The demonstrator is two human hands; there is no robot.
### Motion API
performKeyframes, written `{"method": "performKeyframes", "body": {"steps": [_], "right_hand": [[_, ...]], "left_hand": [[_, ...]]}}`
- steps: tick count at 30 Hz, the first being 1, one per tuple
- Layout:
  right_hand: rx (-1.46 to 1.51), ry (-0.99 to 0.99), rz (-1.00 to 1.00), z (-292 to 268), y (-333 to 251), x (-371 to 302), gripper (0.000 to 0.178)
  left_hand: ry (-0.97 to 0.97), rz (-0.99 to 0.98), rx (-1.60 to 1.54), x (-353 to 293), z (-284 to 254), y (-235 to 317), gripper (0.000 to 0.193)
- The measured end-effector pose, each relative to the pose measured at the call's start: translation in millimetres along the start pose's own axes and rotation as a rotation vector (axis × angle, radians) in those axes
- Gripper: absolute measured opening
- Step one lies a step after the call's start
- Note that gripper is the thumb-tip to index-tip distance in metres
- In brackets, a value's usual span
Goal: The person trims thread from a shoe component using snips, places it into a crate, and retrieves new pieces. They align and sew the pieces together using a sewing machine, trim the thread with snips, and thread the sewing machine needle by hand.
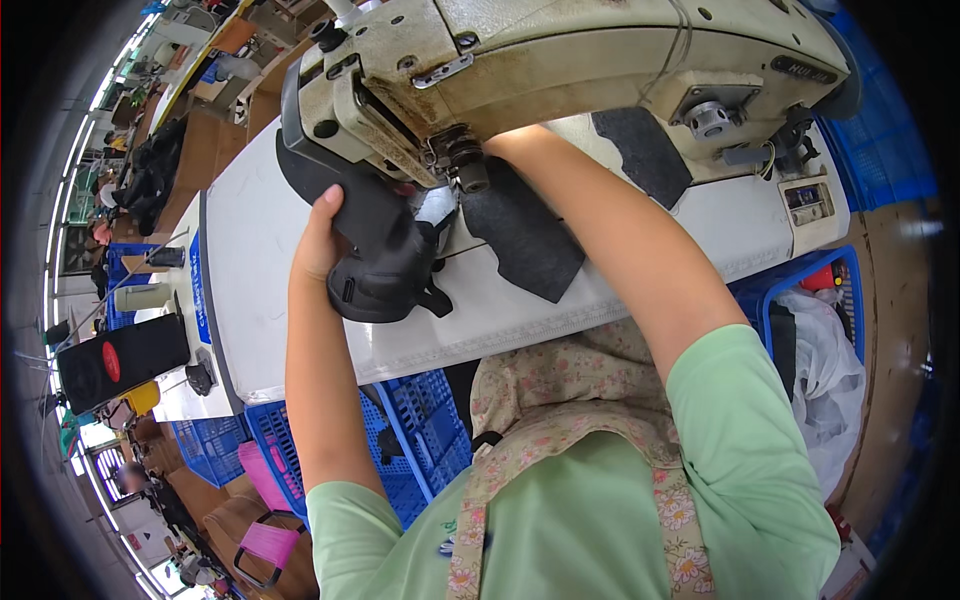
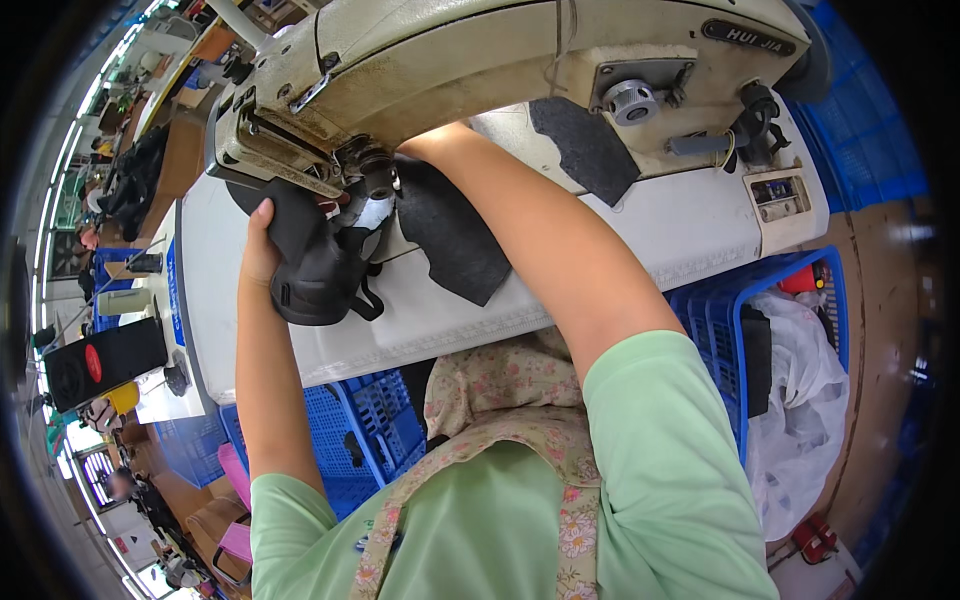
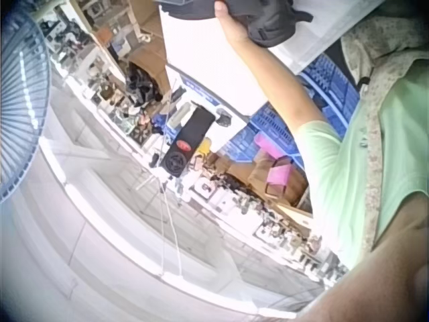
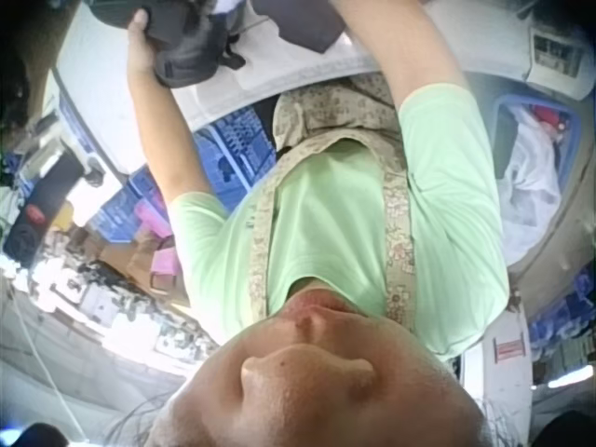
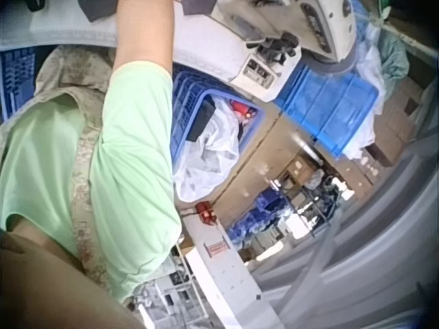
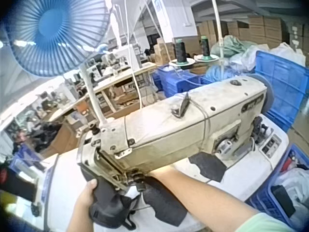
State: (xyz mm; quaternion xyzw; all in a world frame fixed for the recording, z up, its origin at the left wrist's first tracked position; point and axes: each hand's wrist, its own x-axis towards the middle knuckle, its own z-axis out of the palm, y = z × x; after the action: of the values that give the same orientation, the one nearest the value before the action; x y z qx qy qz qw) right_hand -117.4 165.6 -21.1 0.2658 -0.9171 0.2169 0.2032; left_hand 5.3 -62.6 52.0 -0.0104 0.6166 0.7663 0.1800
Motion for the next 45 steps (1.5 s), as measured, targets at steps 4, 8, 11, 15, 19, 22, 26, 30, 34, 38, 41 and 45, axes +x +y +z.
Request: {"method": "performKeyframes", "body": {"steps": [4, 8, 11, 15, 19, 22, 26, 30, 34, 38, 41, 45], "right_hand": [[-0.025, 0.096, -0.001, 10.0, -3.4, -3.8, 0.046], [-0.052, 0.190, -0.001, 14.1, -7.0, -7.9, 0.044], [0.321, -0.137, 0.265, -6.8, -2.5, -40.9, 0.030], [0.314, -0.067, -0.016, -71.5, -43.8, -100.8, 0.028], [0.277, -0.071, -0.167, -64.8, -35.1, -119.7, 0.039], [0.310, -0.148, -0.177, -67.2, -24.9, -115.7, 0.039], [0.284, -0.154, -0.202, -64.7, -23.5, -116.8, 0.038], [0.273, -0.154, -0.211, -63.3, -23.4, -118.2, 0.038], [0.276, -0.169, -0.219, -63.8, -22.8, -116.7, 0.039], [0.291, -0.183, -0.231, -64.1, -22.6, -114.2, 0.039], [0.298, -0.202, -0.212, -64.9, -22.6, -112.7, 0.039], [0.280, -0.226, -0.183, -68.2, -24.5, -110.6, 0.038]], "left_hand": [[0.011, -0.123, 0.158, -20.2, 11.4, -12.1, 0.073], [-0.082, -0.063, 0.420, -26.3, 16.4, -33.3, 0.067], [-0.109, 0.002, 0.410, -38.6, 28.2, -37.7, 0.071], [-0.197, 0.112, 0.600, -40.6, 28.4, -47.8, 0.068], [-0.221, 0.189, 0.829, -39.1, 27.8, -55.8, 0.062], [-0.109, 0.307, 0.939, -41.3, 42.9, -66.9, 0.052], [-0.046, 0.341, 0.881, -42.2, 60.6, -70.6, 0.049], [-0.021, 0.356, 0.874, -41.8, 59.9, -75.2, 0.054], [-0.029, 0.347, 0.863, -42.4, 58.0, -73.7, 0.060], [-0.014, 0.336, 0.806, -41.6, 59.4, -75.7, 0.060], [0.030, 0.353, 0.696, -40.2, 63.1, -74.6, 0.044], [0.046, 0.379, 0.711, -37.3, 61.4, -75.0, 0.041]]}}
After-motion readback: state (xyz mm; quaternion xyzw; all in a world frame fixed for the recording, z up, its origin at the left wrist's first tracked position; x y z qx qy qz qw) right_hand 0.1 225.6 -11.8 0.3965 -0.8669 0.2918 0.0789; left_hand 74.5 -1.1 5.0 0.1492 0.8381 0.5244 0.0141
